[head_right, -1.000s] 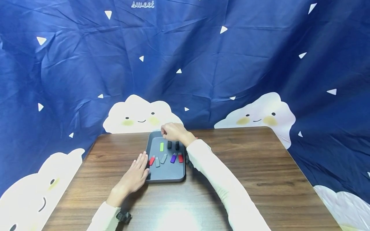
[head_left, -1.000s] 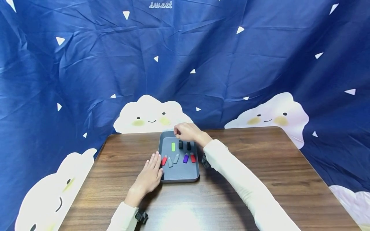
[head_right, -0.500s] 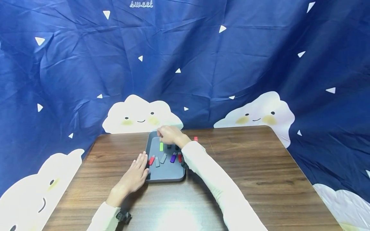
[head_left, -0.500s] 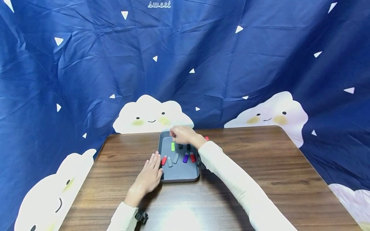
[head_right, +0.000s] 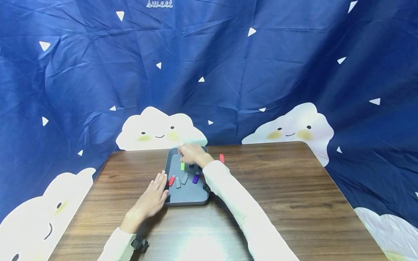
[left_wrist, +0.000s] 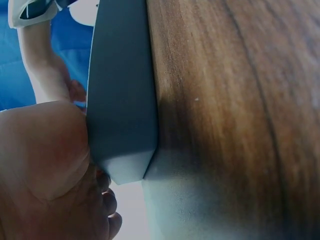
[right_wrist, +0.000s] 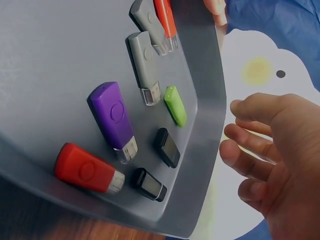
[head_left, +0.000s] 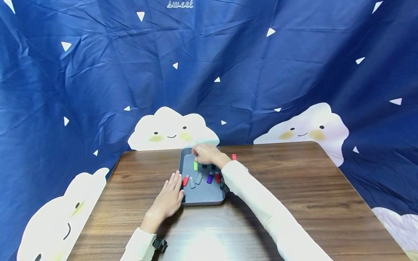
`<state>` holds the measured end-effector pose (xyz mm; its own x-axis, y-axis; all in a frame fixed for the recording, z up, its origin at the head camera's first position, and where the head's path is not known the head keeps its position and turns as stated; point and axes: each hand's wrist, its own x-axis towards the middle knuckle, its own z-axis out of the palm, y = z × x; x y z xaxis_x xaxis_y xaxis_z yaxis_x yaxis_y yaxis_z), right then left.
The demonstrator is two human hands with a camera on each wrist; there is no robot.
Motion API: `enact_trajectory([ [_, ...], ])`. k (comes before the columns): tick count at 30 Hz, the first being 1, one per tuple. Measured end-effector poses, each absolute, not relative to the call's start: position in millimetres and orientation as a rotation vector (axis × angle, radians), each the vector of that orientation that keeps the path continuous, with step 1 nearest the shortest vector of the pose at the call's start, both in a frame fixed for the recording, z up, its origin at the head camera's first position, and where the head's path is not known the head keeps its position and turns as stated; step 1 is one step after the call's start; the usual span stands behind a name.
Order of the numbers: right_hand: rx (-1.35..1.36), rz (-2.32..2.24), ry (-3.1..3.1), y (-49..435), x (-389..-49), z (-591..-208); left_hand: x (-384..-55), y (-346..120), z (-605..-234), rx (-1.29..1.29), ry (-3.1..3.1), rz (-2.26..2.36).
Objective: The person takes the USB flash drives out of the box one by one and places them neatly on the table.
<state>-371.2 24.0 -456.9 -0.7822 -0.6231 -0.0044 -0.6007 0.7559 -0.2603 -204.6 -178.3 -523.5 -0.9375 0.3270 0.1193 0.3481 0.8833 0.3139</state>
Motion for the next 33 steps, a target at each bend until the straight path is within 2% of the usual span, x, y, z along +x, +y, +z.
enact_trajectory([
  [33,-0.847,-0.295,2.829,21,-369,-490,-203,-180,-525,-0.543,-2.987,-0.561],
])
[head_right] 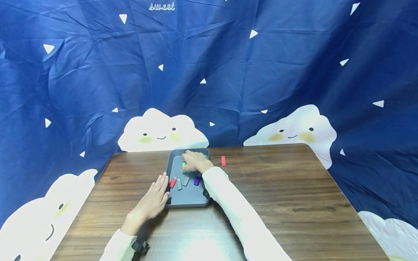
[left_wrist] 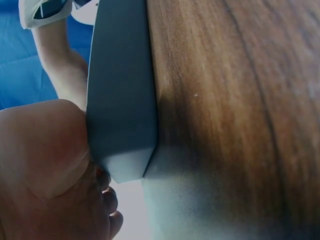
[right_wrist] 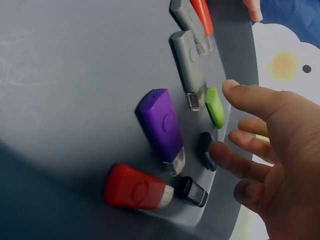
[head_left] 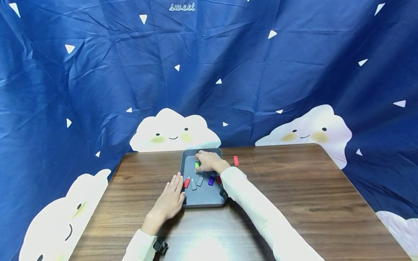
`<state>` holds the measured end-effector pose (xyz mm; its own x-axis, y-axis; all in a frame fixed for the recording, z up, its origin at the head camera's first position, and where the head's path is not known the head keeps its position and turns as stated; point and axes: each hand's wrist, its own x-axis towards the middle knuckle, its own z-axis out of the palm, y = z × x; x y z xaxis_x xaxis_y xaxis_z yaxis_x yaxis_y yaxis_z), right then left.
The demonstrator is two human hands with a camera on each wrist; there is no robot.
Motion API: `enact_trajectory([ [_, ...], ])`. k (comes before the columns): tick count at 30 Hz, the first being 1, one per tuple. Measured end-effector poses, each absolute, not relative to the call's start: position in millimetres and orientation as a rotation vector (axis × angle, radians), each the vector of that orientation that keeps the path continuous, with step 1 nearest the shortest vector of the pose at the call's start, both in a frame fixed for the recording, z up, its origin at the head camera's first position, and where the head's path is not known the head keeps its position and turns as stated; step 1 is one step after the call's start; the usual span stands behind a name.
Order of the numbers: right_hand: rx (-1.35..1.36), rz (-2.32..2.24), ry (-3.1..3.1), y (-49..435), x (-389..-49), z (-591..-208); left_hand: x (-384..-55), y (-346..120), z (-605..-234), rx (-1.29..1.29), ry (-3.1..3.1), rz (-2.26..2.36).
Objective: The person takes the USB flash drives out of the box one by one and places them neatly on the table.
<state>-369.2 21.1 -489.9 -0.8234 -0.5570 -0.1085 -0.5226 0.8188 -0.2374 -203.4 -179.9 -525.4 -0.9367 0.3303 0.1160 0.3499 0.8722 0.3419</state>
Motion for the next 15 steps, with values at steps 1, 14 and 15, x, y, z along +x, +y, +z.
enact_trajectory([
  [1,-0.845,-0.293,2.828,21.4,-368.8,-490.7,-203.3,-179.6,-524.4,-0.541,-2.991,-0.575],
  [14,-0.879,-0.199,2.831,19.2,-366.1,-497.5,-204.1,-178.6,-523.4,-0.519,-3.024,-0.514],
  [15,-0.882,-0.191,2.830,18.7,-366.1,-497.8,-203.6,-178.2,-522.1,-0.518,-3.029,-0.514],
])
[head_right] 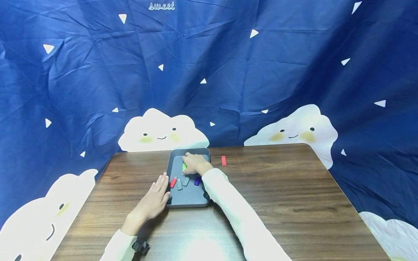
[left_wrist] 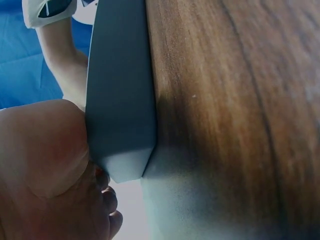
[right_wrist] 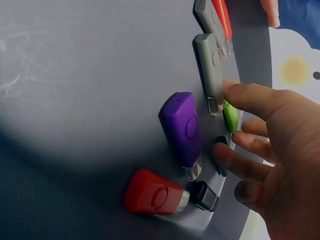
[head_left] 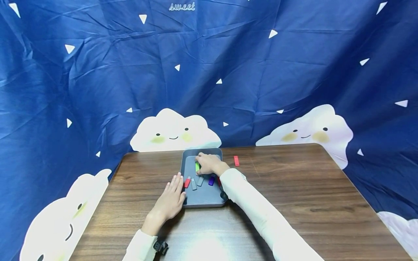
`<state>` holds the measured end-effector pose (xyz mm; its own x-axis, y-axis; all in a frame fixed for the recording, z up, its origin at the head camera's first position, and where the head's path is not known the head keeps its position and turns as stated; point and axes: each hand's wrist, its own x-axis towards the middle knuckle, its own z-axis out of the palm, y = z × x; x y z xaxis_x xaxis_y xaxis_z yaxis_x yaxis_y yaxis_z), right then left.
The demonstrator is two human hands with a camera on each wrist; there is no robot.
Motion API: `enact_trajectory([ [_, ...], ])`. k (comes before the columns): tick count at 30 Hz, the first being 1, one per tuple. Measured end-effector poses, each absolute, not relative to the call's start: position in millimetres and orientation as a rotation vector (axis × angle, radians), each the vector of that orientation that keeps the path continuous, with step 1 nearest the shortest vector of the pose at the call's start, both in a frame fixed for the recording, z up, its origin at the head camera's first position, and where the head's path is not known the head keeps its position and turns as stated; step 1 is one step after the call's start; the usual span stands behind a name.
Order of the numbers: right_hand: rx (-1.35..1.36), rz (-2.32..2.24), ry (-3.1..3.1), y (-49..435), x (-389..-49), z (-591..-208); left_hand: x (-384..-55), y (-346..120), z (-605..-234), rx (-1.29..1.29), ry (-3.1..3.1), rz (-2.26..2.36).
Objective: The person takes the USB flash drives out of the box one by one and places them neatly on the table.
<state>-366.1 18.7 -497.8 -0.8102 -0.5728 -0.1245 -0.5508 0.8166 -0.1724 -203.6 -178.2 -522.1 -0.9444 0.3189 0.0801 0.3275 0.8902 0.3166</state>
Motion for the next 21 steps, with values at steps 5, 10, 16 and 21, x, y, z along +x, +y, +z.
enact_trajectory([
  [5,-0.887,-0.168,2.832,18.1,-366.3,-499.4,-202.3,-176.9,-519.6,-0.514,-3.052,-0.488],
  [10,-0.890,-0.163,2.832,18.2,-366.0,-500.4,-202.3,-177.4,-522.5,-0.523,-3.016,-0.527],
  [16,-0.892,-0.164,2.831,18.1,-366.5,-501.5,-203.5,-178.8,-527.2,-0.538,-2.984,-0.571],
  [21,-0.898,-0.164,2.834,17.7,-366.4,-502.9,-203.3,-178.3,-524.4,-0.513,-3.030,-0.513],
])
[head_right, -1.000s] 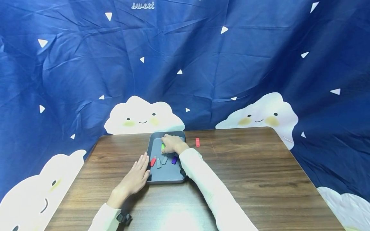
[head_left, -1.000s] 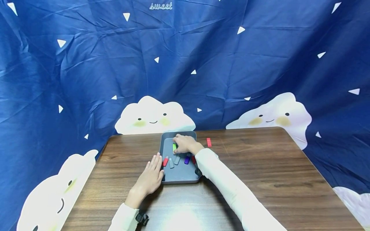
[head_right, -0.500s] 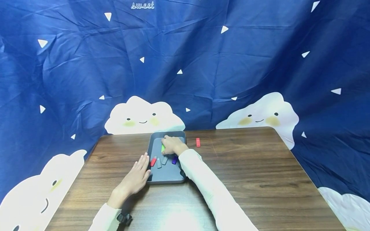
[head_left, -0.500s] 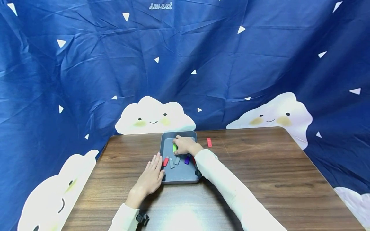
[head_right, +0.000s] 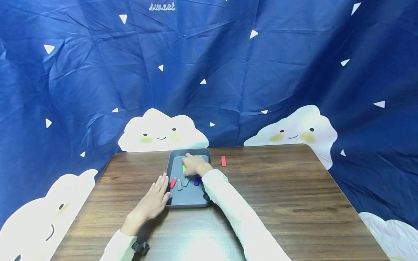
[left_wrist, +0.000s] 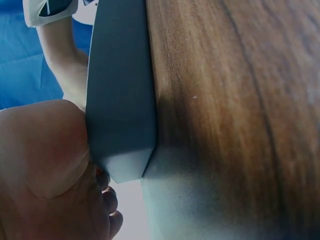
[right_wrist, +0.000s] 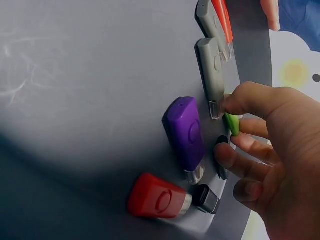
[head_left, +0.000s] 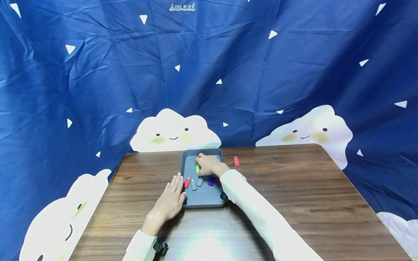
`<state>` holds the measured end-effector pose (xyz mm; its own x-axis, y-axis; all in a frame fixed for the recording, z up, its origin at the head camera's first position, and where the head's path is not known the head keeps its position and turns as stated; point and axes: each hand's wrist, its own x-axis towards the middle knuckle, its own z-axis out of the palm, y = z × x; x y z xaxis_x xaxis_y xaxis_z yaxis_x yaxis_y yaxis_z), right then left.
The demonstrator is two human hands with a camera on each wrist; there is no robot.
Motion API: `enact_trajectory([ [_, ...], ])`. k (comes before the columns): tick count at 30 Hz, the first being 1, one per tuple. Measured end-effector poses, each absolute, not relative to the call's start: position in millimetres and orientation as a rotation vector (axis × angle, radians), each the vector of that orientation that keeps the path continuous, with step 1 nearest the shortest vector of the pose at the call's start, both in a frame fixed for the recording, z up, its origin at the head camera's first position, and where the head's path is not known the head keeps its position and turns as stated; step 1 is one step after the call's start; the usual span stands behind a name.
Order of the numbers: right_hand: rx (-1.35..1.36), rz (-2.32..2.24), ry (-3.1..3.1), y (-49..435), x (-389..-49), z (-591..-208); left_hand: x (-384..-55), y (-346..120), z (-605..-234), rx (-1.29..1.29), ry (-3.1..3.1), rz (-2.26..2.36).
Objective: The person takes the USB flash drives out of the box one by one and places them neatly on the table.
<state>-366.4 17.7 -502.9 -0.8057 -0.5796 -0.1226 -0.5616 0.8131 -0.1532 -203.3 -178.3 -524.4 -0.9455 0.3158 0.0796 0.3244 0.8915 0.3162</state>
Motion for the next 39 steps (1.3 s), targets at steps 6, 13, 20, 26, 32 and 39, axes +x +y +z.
enact_trajectory([
  [6,-0.902,-0.181,2.831,19,-365,-502,-207,-181,-531,-0.512,-3.044,-0.461],
  [13,-0.921,-0.189,2.835,21,-363,-499,-209,-183,-539,-0.530,-3.016,-0.444],
  [20,-0.921,-0.211,2.829,23,-363,-496,-210,-184,-538,-0.533,-3.017,-0.465],
  [26,-0.938,-0.234,2.825,25,-362,-491,-211,-184,-537,-0.527,-3.029,-0.439],
  [32,-0.962,-0.256,2.829,28,-360,-482,-209,-181,-529,-0.529,-3.013,-0.515],
  [39,-0.996,-0.242,2.839,33,-355,-476,-208,-182,-534,-0.534,-2.993,-0.492],
])
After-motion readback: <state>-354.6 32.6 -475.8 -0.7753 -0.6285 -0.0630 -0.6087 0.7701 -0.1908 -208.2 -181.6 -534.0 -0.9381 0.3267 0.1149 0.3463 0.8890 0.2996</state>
